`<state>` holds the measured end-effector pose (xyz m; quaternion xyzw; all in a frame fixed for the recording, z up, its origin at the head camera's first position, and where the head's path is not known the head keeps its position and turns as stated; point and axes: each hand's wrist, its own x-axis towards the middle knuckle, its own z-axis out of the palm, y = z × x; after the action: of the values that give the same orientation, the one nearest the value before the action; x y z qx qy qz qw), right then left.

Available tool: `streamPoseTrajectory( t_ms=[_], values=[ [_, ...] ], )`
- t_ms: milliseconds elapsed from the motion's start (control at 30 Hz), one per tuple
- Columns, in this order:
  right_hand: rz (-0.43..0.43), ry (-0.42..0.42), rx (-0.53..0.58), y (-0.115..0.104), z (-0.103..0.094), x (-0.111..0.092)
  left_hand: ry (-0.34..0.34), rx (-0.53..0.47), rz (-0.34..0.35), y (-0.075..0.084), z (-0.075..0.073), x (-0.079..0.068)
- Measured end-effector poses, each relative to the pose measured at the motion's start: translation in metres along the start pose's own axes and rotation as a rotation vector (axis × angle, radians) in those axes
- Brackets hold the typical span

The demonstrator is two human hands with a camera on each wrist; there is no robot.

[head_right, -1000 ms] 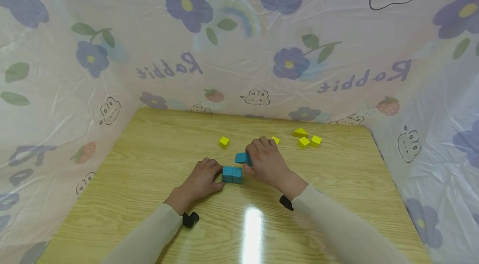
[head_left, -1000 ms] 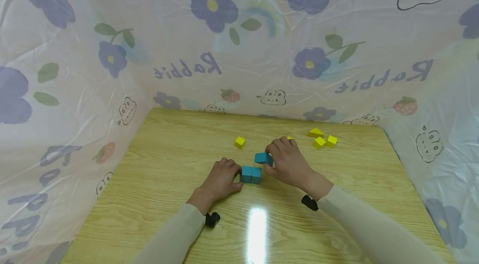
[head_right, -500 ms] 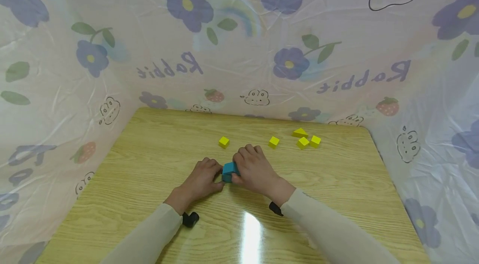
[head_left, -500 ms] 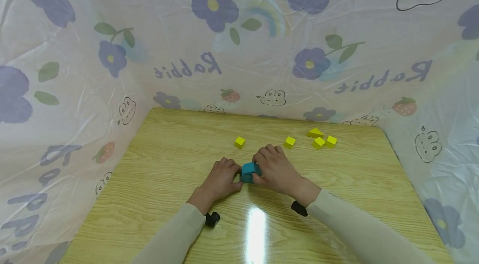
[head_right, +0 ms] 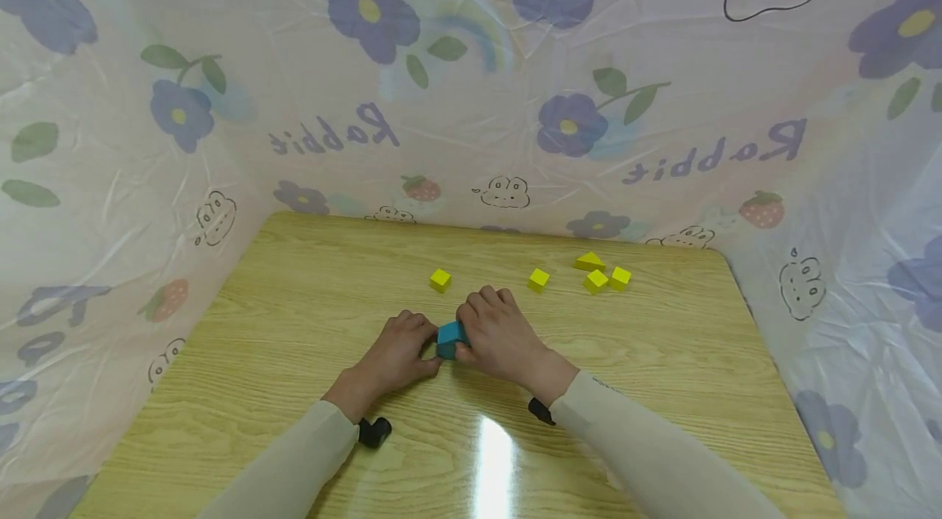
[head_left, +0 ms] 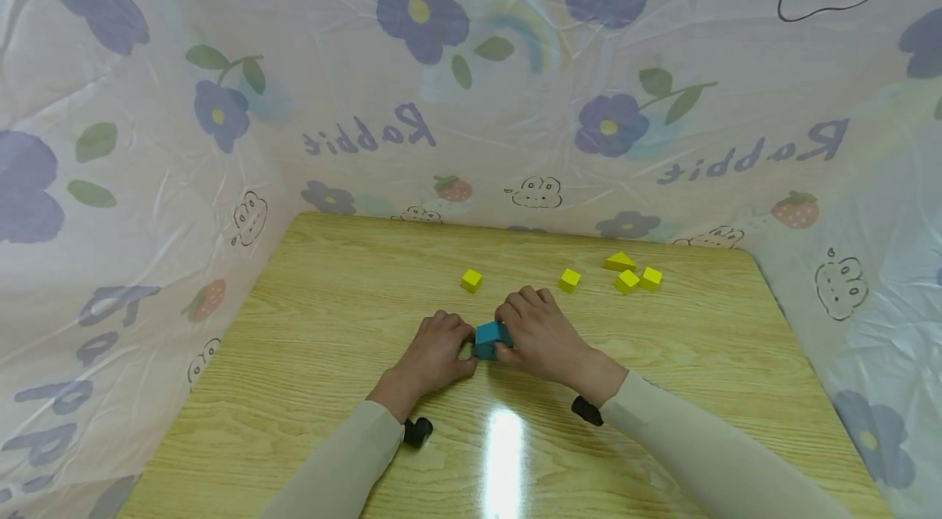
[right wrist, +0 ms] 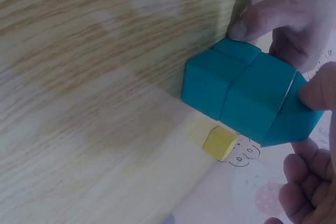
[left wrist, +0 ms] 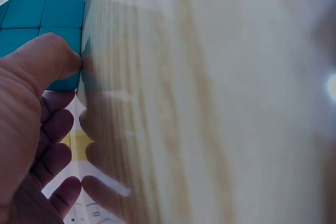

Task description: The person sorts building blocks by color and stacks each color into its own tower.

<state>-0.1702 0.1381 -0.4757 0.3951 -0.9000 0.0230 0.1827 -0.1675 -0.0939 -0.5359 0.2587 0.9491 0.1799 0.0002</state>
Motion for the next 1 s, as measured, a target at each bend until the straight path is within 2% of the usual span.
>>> streamPoseTrajectory(
  t_ms=[567, 1000],
  values=[
    [0.002, 0.018, 0.019, -0.0003, 0.0023, -0.0009, 0.036, -0.005, 0.016, 0.0021, 0.0008, -0.0014],
    [-0.001, 0.007, 0.023, -0.0010, 0.0001, -0.0004, 0.018, -0.004, 0.014, 0.0013, 0.0003, -0.0008]
  ],
)
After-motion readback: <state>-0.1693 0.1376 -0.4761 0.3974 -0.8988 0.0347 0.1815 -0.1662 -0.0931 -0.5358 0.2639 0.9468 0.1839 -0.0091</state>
